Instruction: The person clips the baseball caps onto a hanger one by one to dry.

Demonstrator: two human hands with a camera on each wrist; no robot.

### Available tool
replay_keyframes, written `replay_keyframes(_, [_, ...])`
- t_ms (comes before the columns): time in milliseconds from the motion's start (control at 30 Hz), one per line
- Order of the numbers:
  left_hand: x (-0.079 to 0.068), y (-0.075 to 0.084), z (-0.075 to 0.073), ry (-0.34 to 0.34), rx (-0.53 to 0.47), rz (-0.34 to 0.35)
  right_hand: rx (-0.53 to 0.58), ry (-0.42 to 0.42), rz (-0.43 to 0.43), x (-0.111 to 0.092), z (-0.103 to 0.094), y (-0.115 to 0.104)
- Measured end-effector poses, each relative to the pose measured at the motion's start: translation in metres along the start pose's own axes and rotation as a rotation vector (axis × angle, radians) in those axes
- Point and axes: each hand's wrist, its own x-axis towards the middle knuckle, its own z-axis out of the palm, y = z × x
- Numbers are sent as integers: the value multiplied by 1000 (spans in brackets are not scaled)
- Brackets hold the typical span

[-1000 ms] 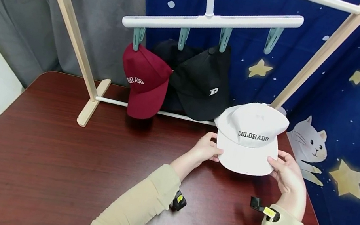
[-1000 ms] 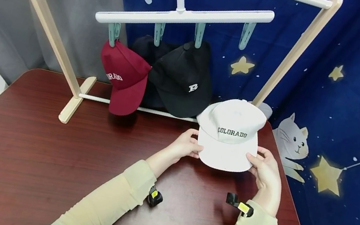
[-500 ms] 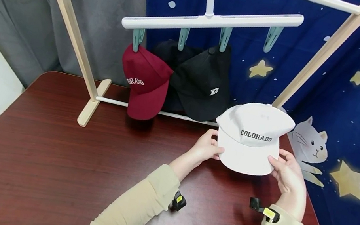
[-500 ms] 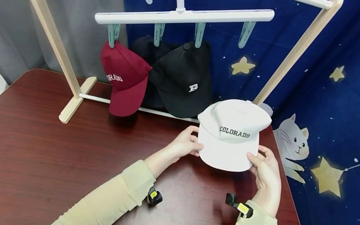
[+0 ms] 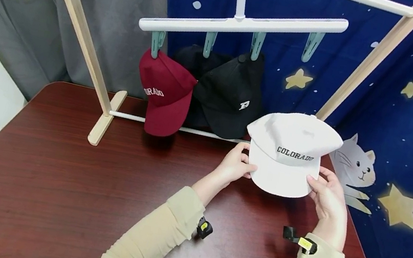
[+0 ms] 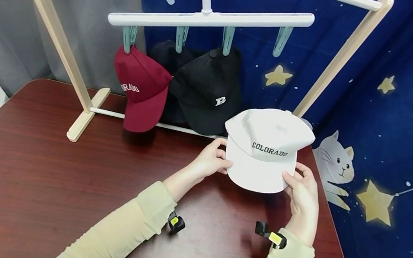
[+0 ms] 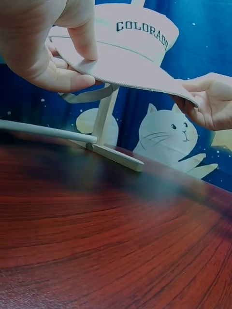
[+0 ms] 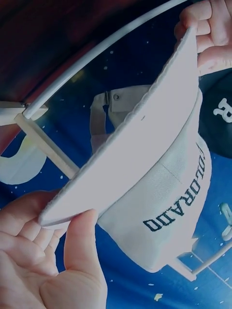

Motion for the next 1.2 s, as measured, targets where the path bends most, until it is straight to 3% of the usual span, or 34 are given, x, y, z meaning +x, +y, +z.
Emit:
replay_keyframes(300, [2,3,-6,9,-21,-6,53,-33,-7,3,5,2])
replay_keyframes(567, [2,9,-13,-10,-26,-15,24,-29,-18,5,10,2])
replay_keyframes(1200, [4,20,-26,-50,18,79,-22,-95,-13,15,17,-1])
